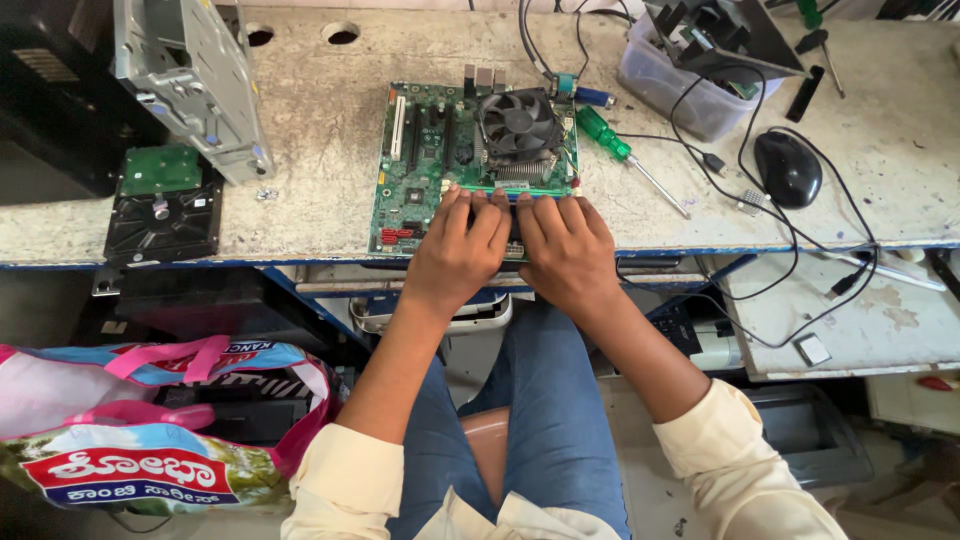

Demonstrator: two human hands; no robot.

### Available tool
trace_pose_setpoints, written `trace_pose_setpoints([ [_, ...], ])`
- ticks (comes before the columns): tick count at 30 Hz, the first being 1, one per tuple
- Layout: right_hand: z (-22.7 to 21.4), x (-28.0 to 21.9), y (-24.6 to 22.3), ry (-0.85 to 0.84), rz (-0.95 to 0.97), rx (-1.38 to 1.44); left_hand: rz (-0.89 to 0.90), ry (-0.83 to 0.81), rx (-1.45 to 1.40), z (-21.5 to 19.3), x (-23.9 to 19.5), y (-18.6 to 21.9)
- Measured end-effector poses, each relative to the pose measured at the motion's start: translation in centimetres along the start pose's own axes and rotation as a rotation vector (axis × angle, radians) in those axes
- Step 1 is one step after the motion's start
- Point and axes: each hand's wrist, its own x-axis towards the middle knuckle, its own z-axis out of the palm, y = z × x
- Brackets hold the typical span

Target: The person works on a desktop motherboard placed on a workbench, using a green screwdriver to tighten screws around the CPU cooler and inspecting various slots and connectors. The person repeatedly adjusts the motherboard's position and checks components with both hands.

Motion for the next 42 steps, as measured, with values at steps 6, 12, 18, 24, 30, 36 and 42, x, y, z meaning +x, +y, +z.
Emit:
trace_pose_setpoints([
  [6,-2.7,1.1,1.3,-0.167,-0.068,0.136,-0.114,-0.118,-0.282,-0.9,0.8,-0.2],
  [12,-2.9,4.3,12.3,-0.095,-0.220,0.673,-0.129,-0.197,-0.431,-2.0,1.3,-0.7],
  [18,-0.3,3.9,15.2,0.018,-0.122,0.482,-0.135,-0.148,-0.478,-2.3,1.5,-0.8],
  [24,0.4,2.8,15.8,-0.106,-0.086,0.458,-0.177,-0.195,-0.464,-2.9,2.3,0.0],
  [30,0.4,2.7,15.9,-0.119,-0.100,0.429,-0.294,-0.040,-0.438,-3.1,5.3,5.4],
  [36,0.8,2.5,16.2,-0.128,-0.101,0.396,-0.432,-0.081,-0.528,-3.1,6.3,6.6],
  [42,1.0,2.5,16.0,-0.130,-0.103,0.381,-0.476,-0.029,-0.543,-3.0,6.9,6.5],
])
